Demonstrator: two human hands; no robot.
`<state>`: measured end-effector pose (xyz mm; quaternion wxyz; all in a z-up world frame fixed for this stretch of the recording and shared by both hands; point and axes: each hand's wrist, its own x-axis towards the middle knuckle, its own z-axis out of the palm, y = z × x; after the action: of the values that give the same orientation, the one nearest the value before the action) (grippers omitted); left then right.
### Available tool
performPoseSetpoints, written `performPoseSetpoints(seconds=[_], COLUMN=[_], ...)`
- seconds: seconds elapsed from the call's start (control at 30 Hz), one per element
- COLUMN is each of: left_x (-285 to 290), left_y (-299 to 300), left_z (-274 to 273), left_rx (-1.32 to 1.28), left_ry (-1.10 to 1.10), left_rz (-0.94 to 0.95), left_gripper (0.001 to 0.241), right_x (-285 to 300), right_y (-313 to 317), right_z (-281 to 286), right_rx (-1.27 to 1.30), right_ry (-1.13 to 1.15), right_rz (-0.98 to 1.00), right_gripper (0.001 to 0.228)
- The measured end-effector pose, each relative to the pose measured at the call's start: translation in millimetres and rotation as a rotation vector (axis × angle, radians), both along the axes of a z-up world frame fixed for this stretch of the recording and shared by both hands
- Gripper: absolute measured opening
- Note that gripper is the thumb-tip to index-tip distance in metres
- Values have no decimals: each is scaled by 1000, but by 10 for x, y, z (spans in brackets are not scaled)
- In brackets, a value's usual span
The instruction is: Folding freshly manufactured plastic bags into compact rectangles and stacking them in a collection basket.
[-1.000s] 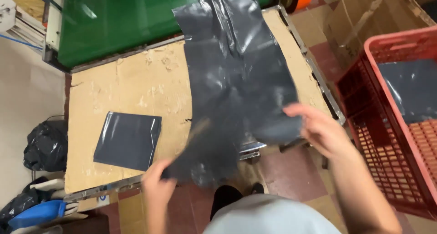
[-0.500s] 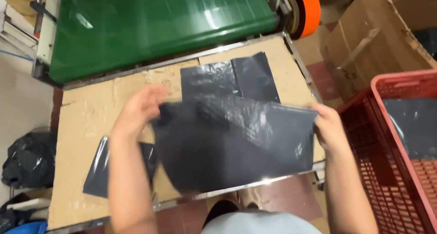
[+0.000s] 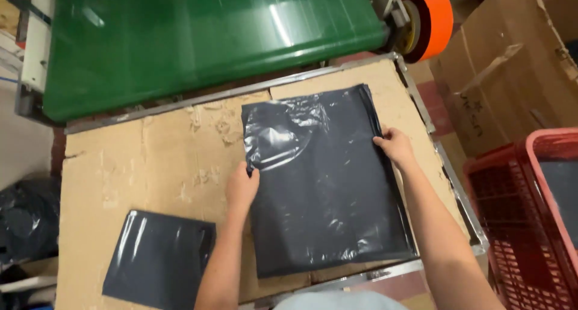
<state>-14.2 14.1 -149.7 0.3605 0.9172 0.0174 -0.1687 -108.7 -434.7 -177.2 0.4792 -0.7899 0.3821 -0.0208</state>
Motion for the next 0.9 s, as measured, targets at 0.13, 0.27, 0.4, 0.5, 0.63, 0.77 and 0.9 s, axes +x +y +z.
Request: performPoseSetpoints(seconds=[0.13, 0.27, 0.4, 0.5, 0.63, 0.77, 0.9], left_x=[-224, -747, -1097, -1107, -1023, -843, -360], left_y=[-465, -1179, -1486, -1549, -1567, -1607, -1222], left_z=[333, 869, 458, 208, 97, -172, -579], left_rx=[410, 123, 2, -12, -95, -706, -1221], left_ry=[-587, -662, -731, -591, -510, -315, 585], left_rz=[-159, -686, -987, -1033, -970, -504, -84], left_gripper=[48, 54, 67, 70, 63, 38, 69], right_x=[313, 669, 927, 1095, 1305, 1152, -13], right_y=[26, 291, 384, 218, 64, 351, 770], right_z=[346, 762, 884, 723, 397, 763, 1766], right_rx=[-398, -523, -518, -268, -176, -25, -134], right_ry=[137, 108, 150, 177, 197, -119, -341], right_rz=[68, 122, 108, 44, 58, 12, 133], right_gripper=[52, 69, 78, 73, 60, 65, 59])
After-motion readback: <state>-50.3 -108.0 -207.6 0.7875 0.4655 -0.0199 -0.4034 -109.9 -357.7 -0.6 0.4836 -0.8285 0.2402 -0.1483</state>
